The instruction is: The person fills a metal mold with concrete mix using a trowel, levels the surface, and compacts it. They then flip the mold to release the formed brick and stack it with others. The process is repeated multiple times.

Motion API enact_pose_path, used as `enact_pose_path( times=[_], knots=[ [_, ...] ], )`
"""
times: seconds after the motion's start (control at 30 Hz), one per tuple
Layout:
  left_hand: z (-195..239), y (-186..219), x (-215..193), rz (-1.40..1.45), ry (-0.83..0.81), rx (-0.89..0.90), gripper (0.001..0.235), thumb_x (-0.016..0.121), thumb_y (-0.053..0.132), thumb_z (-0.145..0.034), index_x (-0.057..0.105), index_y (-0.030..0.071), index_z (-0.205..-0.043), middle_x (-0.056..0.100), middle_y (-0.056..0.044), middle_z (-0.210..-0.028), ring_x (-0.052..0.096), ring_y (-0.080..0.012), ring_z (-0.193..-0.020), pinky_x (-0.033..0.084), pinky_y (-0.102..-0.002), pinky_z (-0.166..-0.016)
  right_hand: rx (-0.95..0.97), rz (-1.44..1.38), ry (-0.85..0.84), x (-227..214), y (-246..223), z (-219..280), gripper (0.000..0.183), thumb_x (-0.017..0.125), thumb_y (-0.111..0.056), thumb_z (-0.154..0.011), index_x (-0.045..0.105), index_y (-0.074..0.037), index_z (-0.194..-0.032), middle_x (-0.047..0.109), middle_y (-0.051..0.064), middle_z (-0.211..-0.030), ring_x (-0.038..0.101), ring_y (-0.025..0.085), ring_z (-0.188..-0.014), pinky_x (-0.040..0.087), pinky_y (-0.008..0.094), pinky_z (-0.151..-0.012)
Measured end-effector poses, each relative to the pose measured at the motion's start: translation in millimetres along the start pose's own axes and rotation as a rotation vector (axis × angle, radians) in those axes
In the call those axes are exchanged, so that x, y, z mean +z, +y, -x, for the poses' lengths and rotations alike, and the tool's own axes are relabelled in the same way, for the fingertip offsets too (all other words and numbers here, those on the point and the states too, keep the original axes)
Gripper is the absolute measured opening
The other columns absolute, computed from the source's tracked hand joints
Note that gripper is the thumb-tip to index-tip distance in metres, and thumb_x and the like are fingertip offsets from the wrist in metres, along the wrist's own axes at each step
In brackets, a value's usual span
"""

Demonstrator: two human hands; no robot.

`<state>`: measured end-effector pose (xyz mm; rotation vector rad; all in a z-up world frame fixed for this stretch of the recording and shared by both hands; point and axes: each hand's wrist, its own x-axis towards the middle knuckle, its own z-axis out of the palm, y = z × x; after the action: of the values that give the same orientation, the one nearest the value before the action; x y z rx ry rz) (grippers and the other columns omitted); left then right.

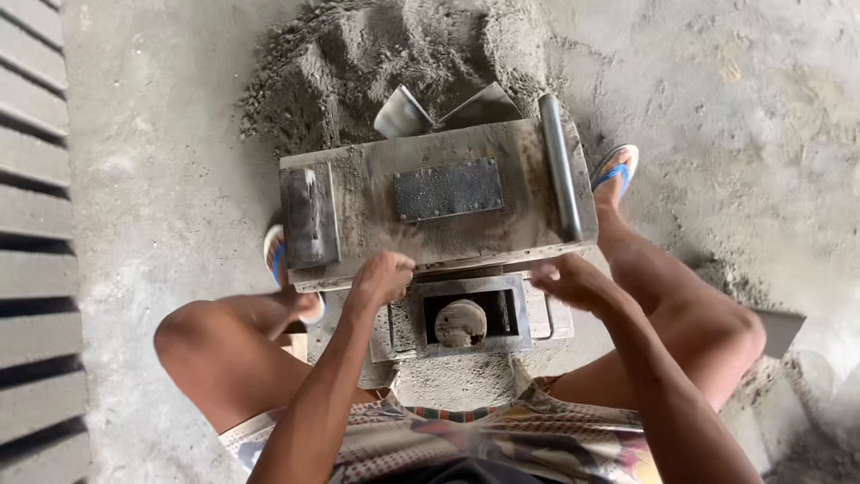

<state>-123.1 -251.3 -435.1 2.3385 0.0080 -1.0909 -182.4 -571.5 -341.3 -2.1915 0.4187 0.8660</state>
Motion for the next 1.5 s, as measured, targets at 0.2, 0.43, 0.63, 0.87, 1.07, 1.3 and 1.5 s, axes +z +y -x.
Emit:
enact_pose_path(
  times=[0.2, 0.43, 0.63, 0.87, 1.07, 1.3, 1.5],
  knots=[
    [-38, -132, 102, 0.083, -0.078, -0.283, 0.042, 0.058, 0.041, -0.078, 0.067, 0.003, -0.095, 0.058, -0.012, -0.059, 0.056, -0.0296, -0.055, 0.039, -0.05, -0.054, 0.347, 0.029, -0.308, 5, 21, -18, 0.054, 0.049, 0.008, -0.076, 0.048, -0.001, -0.129, 0.057, 0.032, -0.116, 0.065, 0.042, -0.096, 0.056, 0.052, -0.072],
    [-39, -139, 128, 0.193, -0.139, -0.443, 0.056, 0.019, 0.037, -0.098, 0.036, 0.003, -0.139, 0.041, -0.033, -0.131, 0.045, -0.0456, -0.12, 0.041, -0.055, -0.096, 0.473, 0.04, -0.023, 91, 179, -109, 0.055, 0.059, -0.027, -0.076, 0.053, -0.017, -0.13, 0.068, 0.017, -0.104, 0.062, 0.039, -0.101, 0.049, 0.053, -0.082],
    [-35, -80, 120, 0.237, 0.009, -0.39, 0.041, 0.028, 0.023, -0.087, 0.062, 0.01, -0.106, 0.061, -0.017, -0.099, 0.062, -0.0374, -0.097, 0.047, -0.053, -0.087, 0.522, -0.434, 0.13, 93, 138, -106, 0.05, 0.044, -0.024, -0.095, 0.041, 0.013, -0.127, 0.047, 0.043, -0.111, 0.05, 0.053, -0.104, 0.038, 0.066, -0.088],
    [52, -63, 31, 0.329, 0.051, -0.193, 0.041, 0.034, 0.025, -0.09, 0.057, -0.007, -0.101, 0.055, -0.017, -0.064, 0.054, -0.0272, -0.051, 0.046, -0.036, -0.045, 0.431, -0.545, 0.11, 6, 31, -4, 0.035, 0.034, -0.023, -0.101, 0.054, 0.006, -0.097, 0.046, 0.014, -0.068, 0.046, 0.025, -0.057, 0.04, 0.038, -0.056],
    [62, 23, -86, 0.734, 0.379, -0.361, 0.045, 0.031, 0.041, -0.098, 0.056, 0.005, -0.088, 0.053, -0.01, -0.066, 0.05, -0.0211, -0.058, 0.039, -0.034, -0.053, 0.066, -0.781, 0.302, -42, -58, -13, 0.03, 0.033, -0.019, -0.103, 0.051, 0.003, -0.095, 0.027, -0.002, -0.059, 0.026, 0.008, -0.043, 0.023, 0.021, -0.037],
    [-30, 52, -130, 0.572, 0.621, -0.159, 0.052, 0.026, 0.037, -0.102, 0.059, -0.003, -0.094, 0.062, -0.026, -0.083, 0.062, -0.0375, -0.079, 0.046, -0.046, -0.066, -0.171, -0.574, 0.601, -64, -71, -124, 0.027, 0.043, -0.021, -0.1, 0.059, -0.004, -0.088, 0.037, -0.002, -0.056, 0.031, 0.003, -0.039, 0.027, 0.018, -0.031],
    [-48, 57, -142, 0.499, 0.472, -0.183, 0.044, 0.03, 0.031, -0.099, 0.061, -0.001, -0.097, 0.063, -0.026, -0.091, 0.059, -0.0434, -0.093, 0.046, -0.053, -0.078, 0.0, -0.477, 0.574, -72, -69, -145, 0.033, 0.043, -0.023, -0.097, 0.061, 0.0, -0.084, 0.043, 0.007, -0.056, 0.041, 0.013, -0.038, 0.037, 0.025, -0.032]
  ],
)
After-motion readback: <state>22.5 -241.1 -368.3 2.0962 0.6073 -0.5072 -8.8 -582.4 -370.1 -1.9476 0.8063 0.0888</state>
